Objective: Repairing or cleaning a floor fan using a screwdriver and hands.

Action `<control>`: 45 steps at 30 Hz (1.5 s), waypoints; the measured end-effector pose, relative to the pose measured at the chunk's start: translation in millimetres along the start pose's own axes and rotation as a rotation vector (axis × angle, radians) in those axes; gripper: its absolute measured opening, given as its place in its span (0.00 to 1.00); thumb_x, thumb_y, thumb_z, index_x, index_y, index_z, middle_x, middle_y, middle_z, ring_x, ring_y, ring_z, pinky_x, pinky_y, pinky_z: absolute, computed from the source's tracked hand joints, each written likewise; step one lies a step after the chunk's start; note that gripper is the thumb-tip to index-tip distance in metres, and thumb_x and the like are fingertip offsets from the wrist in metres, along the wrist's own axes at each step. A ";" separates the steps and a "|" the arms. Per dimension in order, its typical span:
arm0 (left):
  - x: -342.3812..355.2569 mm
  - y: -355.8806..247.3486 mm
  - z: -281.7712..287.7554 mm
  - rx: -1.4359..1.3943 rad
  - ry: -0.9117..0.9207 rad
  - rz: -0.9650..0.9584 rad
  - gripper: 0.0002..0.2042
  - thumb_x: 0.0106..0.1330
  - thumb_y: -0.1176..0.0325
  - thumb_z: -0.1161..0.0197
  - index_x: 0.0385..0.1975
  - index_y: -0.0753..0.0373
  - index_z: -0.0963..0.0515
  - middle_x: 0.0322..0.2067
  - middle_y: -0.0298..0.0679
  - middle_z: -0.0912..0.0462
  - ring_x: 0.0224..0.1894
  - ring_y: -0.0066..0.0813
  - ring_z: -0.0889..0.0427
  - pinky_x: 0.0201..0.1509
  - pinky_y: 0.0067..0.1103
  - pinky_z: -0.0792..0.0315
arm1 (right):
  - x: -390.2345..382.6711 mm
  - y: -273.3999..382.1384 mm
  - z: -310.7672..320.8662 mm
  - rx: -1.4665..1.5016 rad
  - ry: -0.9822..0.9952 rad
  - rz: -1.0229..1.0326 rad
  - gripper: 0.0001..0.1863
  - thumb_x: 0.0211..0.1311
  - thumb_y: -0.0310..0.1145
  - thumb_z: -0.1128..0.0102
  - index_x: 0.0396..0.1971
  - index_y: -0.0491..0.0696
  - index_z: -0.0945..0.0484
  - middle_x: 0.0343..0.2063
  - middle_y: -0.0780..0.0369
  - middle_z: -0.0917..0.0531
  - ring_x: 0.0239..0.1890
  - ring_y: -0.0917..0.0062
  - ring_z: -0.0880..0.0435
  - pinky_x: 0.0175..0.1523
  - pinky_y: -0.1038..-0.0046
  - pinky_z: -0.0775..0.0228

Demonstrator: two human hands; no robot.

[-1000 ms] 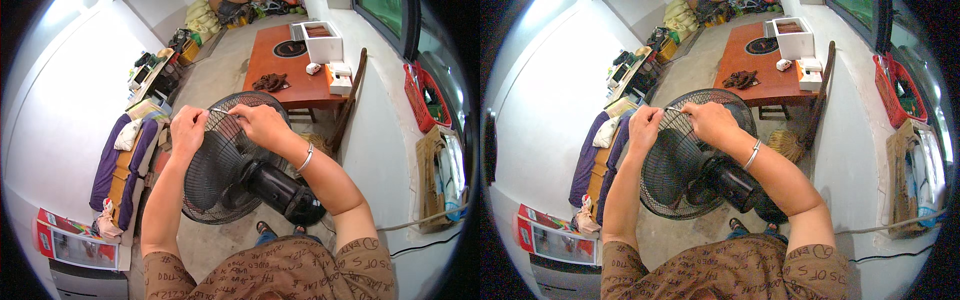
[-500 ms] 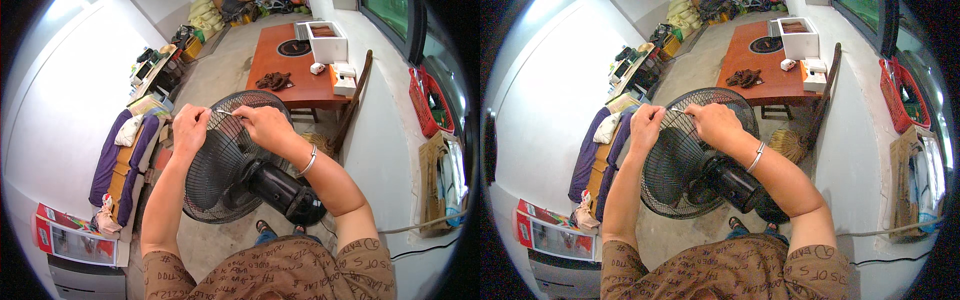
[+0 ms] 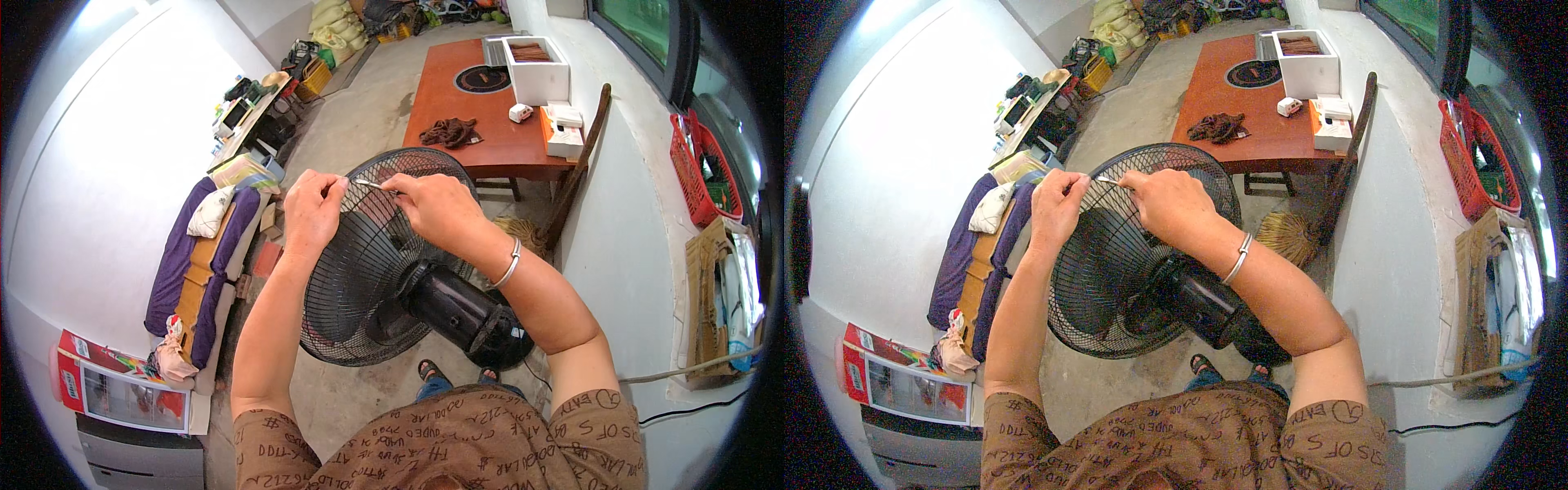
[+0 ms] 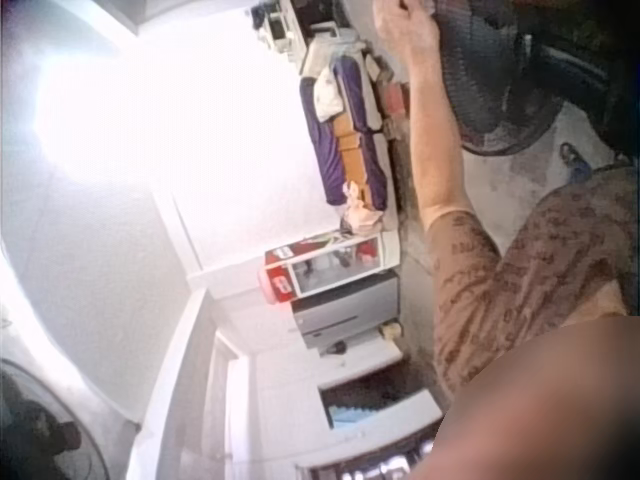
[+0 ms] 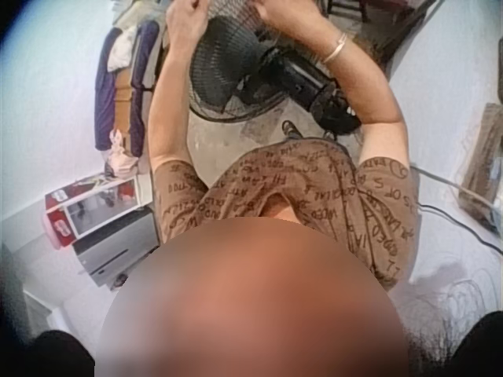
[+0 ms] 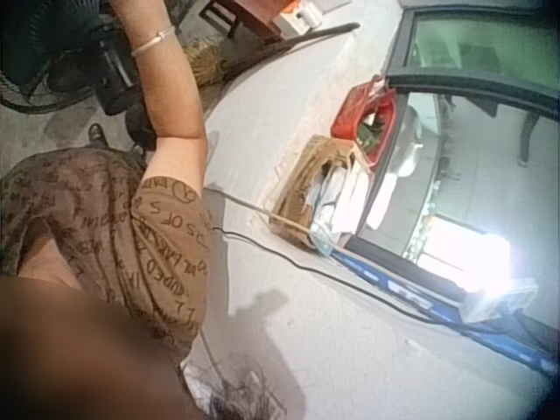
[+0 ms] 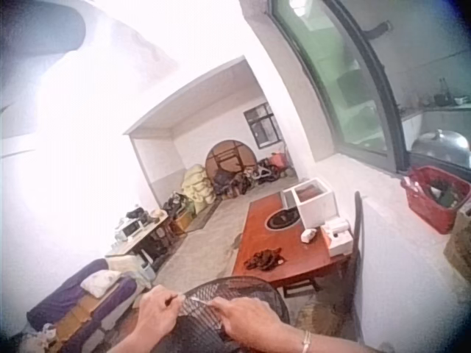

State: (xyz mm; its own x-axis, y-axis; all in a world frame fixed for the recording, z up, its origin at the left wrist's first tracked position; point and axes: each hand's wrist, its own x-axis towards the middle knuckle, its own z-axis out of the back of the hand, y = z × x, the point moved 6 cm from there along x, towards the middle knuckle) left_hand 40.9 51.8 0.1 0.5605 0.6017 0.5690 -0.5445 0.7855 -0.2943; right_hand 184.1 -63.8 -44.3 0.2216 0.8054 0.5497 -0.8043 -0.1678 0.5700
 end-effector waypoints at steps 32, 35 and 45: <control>5.2 12.4 -2.7 -0.020 0.018 -0.022 0.10 0.65 0.66 0.43 0.30 0.67 0.20 0.28 0.47 0.23 0.34 0.49 0.23 0.39 0.36 0.31 | -7.9 12.8 -39.9 -0.086 0.009 -0.182 0.14 0.63 0.29 0.50 0.49 0.53 0.29 0.29 0.52 0.19 0.32 0.52 0.18 0.37 0.55 0.26; 5.9 16.0 -3.3 -0.073 0.013 -0.019 0.10 0.65 0.66 0.43 0.30 0.67 0.20 0.28 0.48 0.23 0.35 0.49 0.23 0.39 0.35 0.31 | -9.0 5.2 -43.5 0.051 -0.050 -0.198 0.13 0.64 0.30 0.48 0.49 0.54 0.28 0.30 0.52 0.18 0.33 0.52 0.18 0.39 0.55 0.27; 15.5 45.4 -12.7 -0.265 0.148 0.155 0.12 0.63 0.63 0.40 0.35 0.66 0.19 0.31 0.48 0.19 0.35 0.43 0.20 0.42 0.31 0.28 | -11.2 3.2 -44.7 0.347 -0.227 -0.174 0.12 0.62 0.28 0.43 0.46 0.51 0.23 0.27 0.53 0.17 0.32 0.55 0.18 0.38 0.60 0.28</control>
State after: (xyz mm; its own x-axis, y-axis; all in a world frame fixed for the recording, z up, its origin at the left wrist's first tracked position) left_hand 32.8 98.7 -14.1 0.5787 0.7162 0.3900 -0.4600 0.6815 -0.5692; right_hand 154.4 -47.9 -76.0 0.4839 0.6997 0.5256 -0.5206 -0.2526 0.8156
